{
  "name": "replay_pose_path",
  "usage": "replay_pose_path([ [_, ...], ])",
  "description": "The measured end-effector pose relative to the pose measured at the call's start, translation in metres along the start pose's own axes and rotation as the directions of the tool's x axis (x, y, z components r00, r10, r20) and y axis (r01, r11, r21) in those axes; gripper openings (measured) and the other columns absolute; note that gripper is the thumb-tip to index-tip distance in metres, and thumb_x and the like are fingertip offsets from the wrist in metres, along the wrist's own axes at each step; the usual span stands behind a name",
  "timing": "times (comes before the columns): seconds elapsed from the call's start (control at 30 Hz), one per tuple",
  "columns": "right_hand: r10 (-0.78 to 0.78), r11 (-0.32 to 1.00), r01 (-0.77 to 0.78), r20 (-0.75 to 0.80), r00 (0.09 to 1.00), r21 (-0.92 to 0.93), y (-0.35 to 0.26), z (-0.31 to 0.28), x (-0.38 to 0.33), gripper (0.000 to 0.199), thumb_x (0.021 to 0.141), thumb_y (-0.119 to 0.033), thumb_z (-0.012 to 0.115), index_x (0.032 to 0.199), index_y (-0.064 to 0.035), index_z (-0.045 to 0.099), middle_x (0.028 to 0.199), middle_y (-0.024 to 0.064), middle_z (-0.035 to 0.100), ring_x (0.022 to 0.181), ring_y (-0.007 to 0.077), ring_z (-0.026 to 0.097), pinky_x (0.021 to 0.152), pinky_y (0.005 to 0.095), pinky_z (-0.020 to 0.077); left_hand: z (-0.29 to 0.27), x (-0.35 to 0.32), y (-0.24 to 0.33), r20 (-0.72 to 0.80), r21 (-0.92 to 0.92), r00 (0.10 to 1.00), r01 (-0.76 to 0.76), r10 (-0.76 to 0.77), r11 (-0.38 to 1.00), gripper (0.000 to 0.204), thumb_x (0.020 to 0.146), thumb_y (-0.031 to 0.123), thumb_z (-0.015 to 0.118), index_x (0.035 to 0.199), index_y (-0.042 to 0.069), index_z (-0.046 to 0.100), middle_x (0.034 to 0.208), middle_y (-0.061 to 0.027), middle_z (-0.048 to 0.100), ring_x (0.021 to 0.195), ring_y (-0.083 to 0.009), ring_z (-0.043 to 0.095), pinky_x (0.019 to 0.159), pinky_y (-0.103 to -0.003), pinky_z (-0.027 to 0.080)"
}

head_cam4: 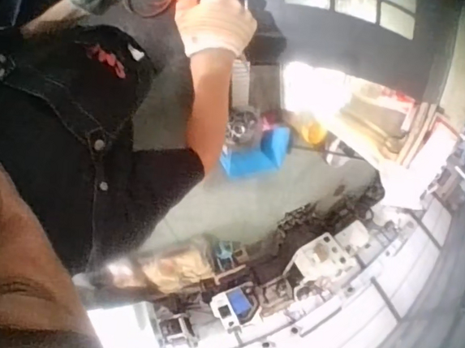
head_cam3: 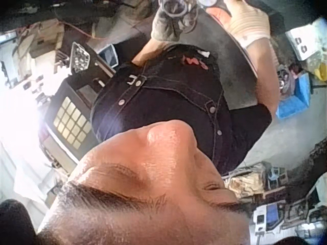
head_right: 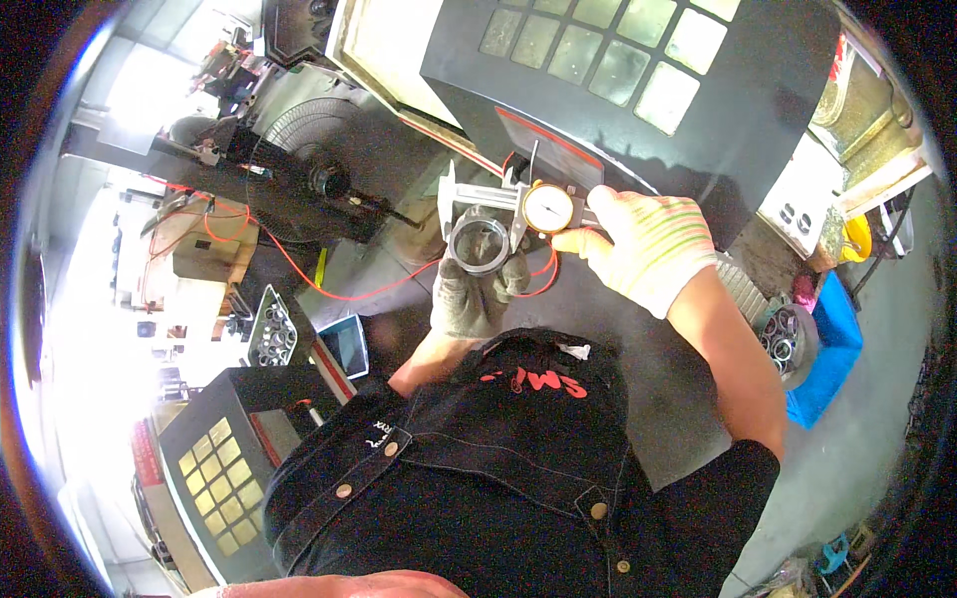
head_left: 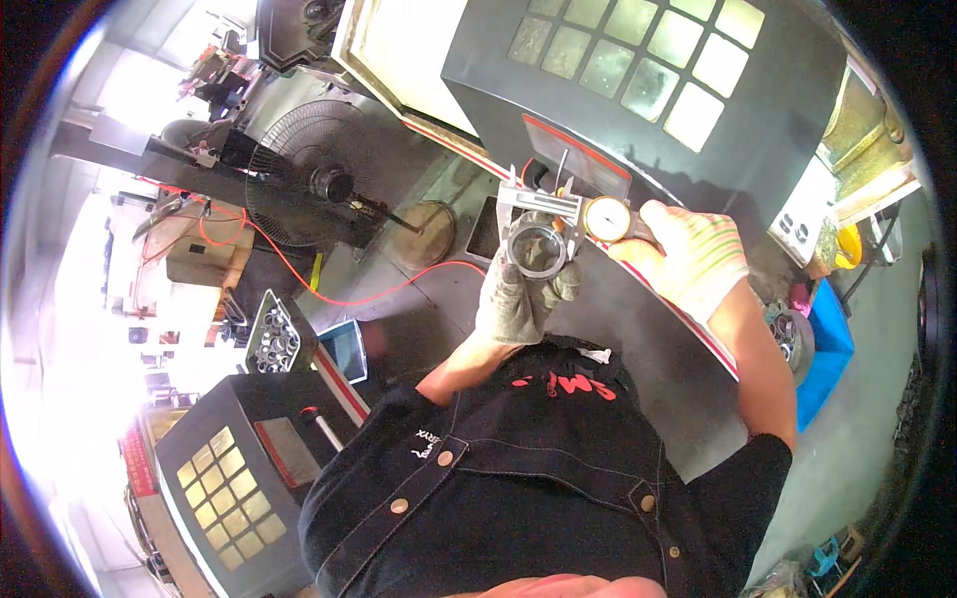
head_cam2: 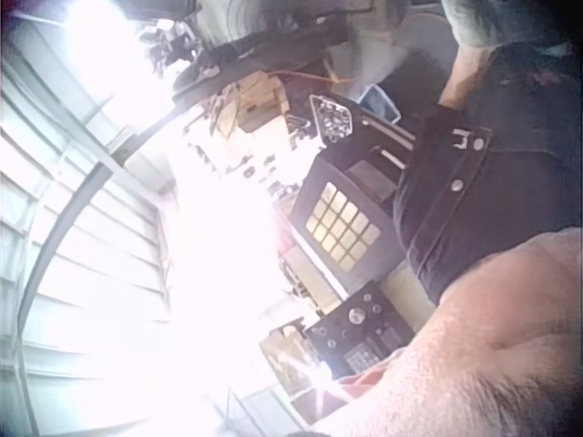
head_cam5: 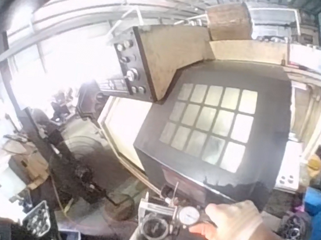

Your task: The person operates a CNC lathe to machine small metal rings. They use a screwdriver to remove finished parts from the chuck and place them into a collection bin. Periodically, the person uses a caliper to measure the dimensions of the machined rings to verify quality.

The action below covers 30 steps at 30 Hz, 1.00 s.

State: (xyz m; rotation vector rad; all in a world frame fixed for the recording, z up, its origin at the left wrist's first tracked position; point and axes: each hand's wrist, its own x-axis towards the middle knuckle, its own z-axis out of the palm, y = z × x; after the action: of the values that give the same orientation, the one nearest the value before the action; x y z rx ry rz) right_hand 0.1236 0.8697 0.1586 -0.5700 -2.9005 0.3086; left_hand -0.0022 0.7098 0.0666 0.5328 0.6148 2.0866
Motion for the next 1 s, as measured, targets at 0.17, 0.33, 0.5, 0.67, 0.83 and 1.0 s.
replay_pose_path([
  [0.17,-0.063,0.998,0.064,-0.022,0.998,0.027,-0.001,0.003,0.002,0.043,0.076,-0.050,0.055,0.078,-0.0073,0.050,0.070,0.0124,0.059,0.068,0.0329,0.059,0.059,0.0428,0.0457,-0.002,-0.005,0.001,-0.011,-0.021,1.000,-0.007,0.007,1.000,0.061,0.078,0.041,0.062,0.121,0.003,0.041,0.106,-0.0115,0.055,0.081,-0.0222,0.059,0.064,-0.033,0.050],
  [0.33,-0.056,0.998,0.056,-0.012,0.998,0.019,-0.002,0.000,0.000,0.043,0.076,-0.050,0.055,0.077,-0.0074,0.049,0.069,0.0122,0.059,0.068,0.0327,0.059,0.058,0.0428,0.0454,0.001,-0.007,0.000,-0.033,-0.036,0.999,-0.016,0.015,0.999,0.062,0.077,0.039,0.065,0.121,0.003,0.041,0.106,-0.0108,0.056,0.081,-0.0221,0.059,0.064,-0.034,0.050],
  [0.5,-0.098,0.995,0.099,-0.058,0.994,0.026,0.002,0.004,0.000,0.043,0.076,-0.050,0.055,0.076,-0.0076,0.048,0.067,0.0123,0.058,0.066,0.0331,0.059,0.057,0.0432,0.0451,-0.002,-0.008,0.000,0.036,-0.013,0.999,-0.001,0.002,1.000,0.066,0.074,0.040,0.067,0.120,0.001,0.040,0.105,-0.0100,0.056,0.081,-0.0220,0.059,0.063,-0.034,0.050],
  [0.67,-0.136,0.990,0.138,-0.103,0.985,0.011,0.005,0.007,0.004,0.043,0.075,-0.050,0.056,0.076,-0.0080,0.048,0.064,0.0115,0.057,0.062,0.0329,0.058,0.054,0.0430,0.0448,0.001,-0.005,0.002,0.041,0.010,0.999,-0.032,0.032,0.999,0.070,0.074,0.041,0.068,0.122,0.001,0.038,0.102,-0.0094,0.056,0.080,-0.0217,0.058,0.063,-0.033,0.049],
  [0.83,-0.253,0.957,0.281,-0.271,0.929,0.068,0.001,0.024,0.022,0.043,0.072,-0.050,0.061,0.070,-0.0086,0.049,0.055,0.0101,0.054,0.049,0.0325,0.054,0.043,0.0405,0.0417,-0.005,-0.007,0.012,-0.034,-0.029,0.999,-0.010,0.009,1.000,0.076,0.068,0.039,0.073,0.125,0.003,0.037,0.105,-0.0082,0.053,0.089,-0.0203,0.057,0.071,-0.033,0.050],
  [1.0,-0.247,0.926,0.294,-0.207,0.947,0.237,-0.019,0.052,0.043,0.044,0.076,-0.048,0.060,0.078,-0.0049,0.054,0.064,0.0151,0.056,0.059,0.0350,0.056,0.052,0.0379,0.0433,0.000,-0.020,0.039,-0.072,0.019,0.988,-0.134,0.135,0.991,0.074,0.069,0.034,0.074,0.125,0.003,0.037,0.102,-0.0079,0.054,0.086,-0.0186,0.056,0.070,-0.032,0.047],
])
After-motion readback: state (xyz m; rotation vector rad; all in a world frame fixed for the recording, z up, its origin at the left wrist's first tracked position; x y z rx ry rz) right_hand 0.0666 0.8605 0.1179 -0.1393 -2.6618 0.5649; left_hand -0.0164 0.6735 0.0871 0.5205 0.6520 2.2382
